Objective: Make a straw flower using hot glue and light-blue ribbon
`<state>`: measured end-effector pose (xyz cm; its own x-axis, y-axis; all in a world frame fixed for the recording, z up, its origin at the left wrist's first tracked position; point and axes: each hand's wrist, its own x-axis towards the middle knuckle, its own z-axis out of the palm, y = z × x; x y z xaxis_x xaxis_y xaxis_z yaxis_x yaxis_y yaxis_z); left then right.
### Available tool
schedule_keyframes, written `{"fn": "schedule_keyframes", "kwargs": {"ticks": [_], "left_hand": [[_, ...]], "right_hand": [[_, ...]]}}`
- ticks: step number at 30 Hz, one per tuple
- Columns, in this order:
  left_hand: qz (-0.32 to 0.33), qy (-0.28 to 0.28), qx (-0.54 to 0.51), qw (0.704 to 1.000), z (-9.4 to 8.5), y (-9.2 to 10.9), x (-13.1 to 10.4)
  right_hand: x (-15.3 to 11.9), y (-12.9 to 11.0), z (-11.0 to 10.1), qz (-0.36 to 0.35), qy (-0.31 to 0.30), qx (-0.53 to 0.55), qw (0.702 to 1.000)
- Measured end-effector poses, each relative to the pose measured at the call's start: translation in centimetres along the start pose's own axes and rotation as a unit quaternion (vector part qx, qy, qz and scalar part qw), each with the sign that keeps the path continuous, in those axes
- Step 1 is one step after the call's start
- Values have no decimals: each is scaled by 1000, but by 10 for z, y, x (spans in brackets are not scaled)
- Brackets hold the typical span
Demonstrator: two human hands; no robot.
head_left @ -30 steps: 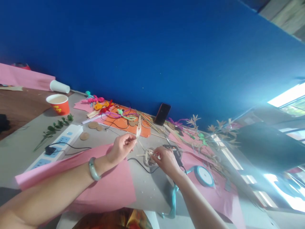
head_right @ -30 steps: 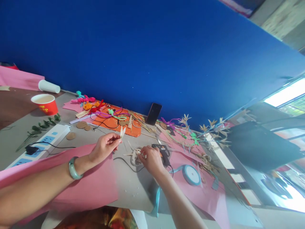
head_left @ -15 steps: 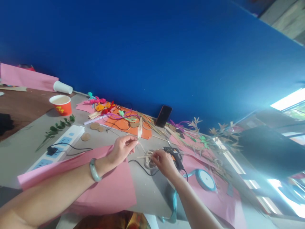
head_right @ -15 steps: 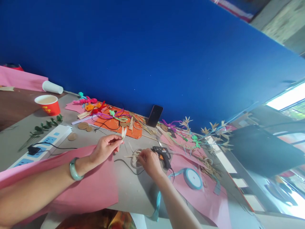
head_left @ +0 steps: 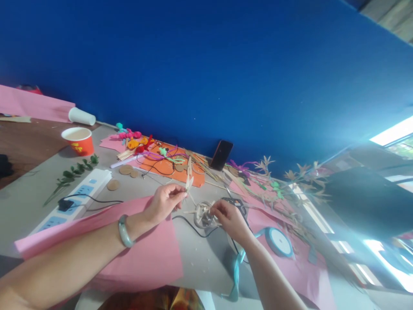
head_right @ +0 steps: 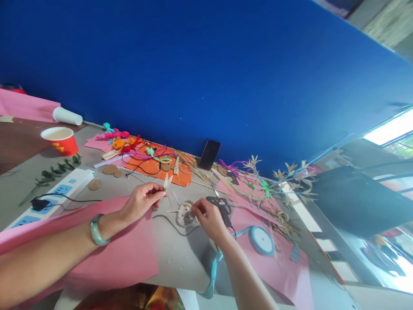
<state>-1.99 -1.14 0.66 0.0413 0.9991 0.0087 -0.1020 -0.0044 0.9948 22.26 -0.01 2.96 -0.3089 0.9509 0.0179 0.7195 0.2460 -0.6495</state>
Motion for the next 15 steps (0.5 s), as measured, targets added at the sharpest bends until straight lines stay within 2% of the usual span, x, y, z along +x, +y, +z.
{"fn": "schedule_keyframes", "kwargs": {"ticks": [3, 7, 15], "left_hand": [[-4, -8, -9, 1000, 0, -3, 1], [-12, -19, -16, 1000, 1, -9, 2], [-20, -40, -42, 998, 5, -3, -1]], "right_hand": [[-2, 0, -3, -1, -12, 30, 999], [-5, -5, -7, -26, 13, 43, 999], [-8, -7, -9, -121, 73, -95, 985]]}}
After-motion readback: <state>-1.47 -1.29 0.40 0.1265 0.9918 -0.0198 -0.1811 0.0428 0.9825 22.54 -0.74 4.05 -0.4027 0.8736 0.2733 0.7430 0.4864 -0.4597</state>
